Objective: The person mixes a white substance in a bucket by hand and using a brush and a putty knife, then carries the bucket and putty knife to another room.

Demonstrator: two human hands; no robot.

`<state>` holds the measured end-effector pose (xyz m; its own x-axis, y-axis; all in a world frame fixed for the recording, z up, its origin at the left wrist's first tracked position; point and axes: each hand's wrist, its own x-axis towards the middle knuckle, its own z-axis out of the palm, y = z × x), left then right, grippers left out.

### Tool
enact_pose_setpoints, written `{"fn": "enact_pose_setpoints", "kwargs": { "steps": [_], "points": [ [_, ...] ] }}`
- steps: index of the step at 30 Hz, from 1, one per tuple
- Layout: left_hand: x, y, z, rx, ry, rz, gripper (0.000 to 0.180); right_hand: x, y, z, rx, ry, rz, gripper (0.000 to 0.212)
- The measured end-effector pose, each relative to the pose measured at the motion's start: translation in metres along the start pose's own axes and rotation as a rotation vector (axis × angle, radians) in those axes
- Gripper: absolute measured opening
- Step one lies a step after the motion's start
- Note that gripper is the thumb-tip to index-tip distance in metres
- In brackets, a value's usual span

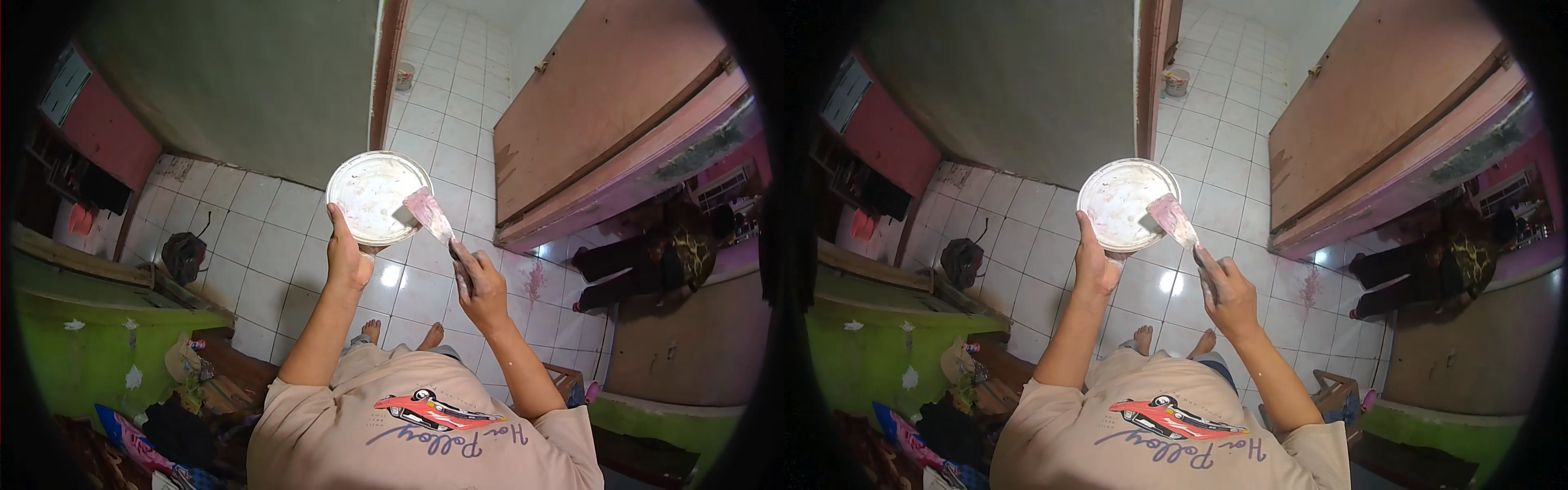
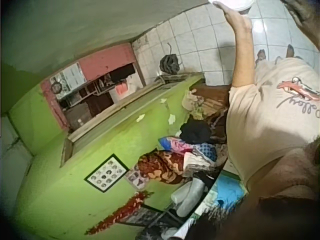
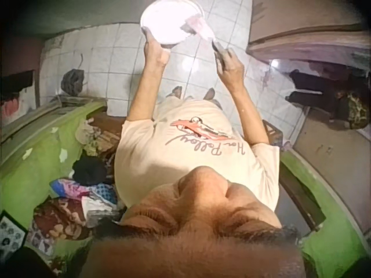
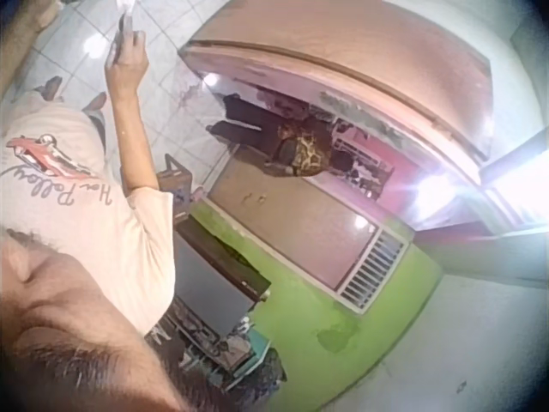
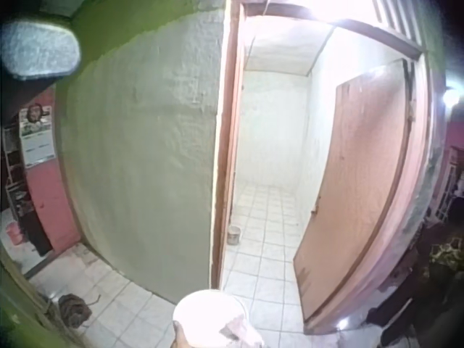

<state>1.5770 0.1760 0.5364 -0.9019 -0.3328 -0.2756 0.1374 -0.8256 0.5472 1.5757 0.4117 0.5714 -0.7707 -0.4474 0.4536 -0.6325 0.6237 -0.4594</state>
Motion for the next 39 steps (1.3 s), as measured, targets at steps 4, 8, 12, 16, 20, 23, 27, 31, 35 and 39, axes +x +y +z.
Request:
{"fn": "enact_pose_setpoints", "kwargs": {
  "steps": [4, 8, 12, 16, 20, 23, 27, 31, 35, 39],
  "points": [
    [0.0, 0.007, 0.004, -0.05, -0.001, 0.001, 0.067, -0.015, 0.019, -0.001, -0.039, -0.105, 0.01, 0.053],
    [0.001, 0.019, 0.005, 0.039, 0.059, 0.017, 0.068, -0.045, 0.044, -0.014, -0.106, -0.184, 0.038, 0.049],
    [0.005, 0.032, 0.012, 0.089, 0.034, 0.026, 0.069, -0.032, 0.039, -0.021, 0.061, -0.045, 0.135, 0.043],
    [0.001, 0.031, 0.012, 0.077, 0.011, 0.036, 0.069, -0.008, 0.007, -0.013, 0.12, 0.0, 0.113, 0.042],
    [0.001, 0.022, 0.003, 0.043, -0.035, 0.001, 0.068, 0.006, -0.009, 0.001, 0.119, 0.019, 0.038, 0.046],
    [-0.003, 0.021, 0.002, 0.01, -0.042, 0.002, 0.067, -0.002, -0.004, 0.004, 0.055, -0.023, 0.017, 0.051],
    [0.002, 0.025, -0.003, 0.049, 0.023, 0.02, 0.068, -0.042, 0.031, -0.01, -0.034, -0.133, 0.057, 0.052],
    [-0.001, 0.028, -0.006, 0.121, 0.027, 0.009, 0.069, -0.062, 0.037, -0.01, 0.43, -0.099, 0.448, 0.032],
    [-0.006, 0.018, -0.005, 0.129, 0.015, -0.008, 0.071, -0.053, 0.019, -0.018, 1.135, -0.281, 0.773, 0.04],
    [-0.009, -0.007, -0.004, 0.102, -0.012, -0.072, 0.072, -0.044, 0.0, -0.013, 1.175, -0.295, 0.798, 0.036]
  ]
}}
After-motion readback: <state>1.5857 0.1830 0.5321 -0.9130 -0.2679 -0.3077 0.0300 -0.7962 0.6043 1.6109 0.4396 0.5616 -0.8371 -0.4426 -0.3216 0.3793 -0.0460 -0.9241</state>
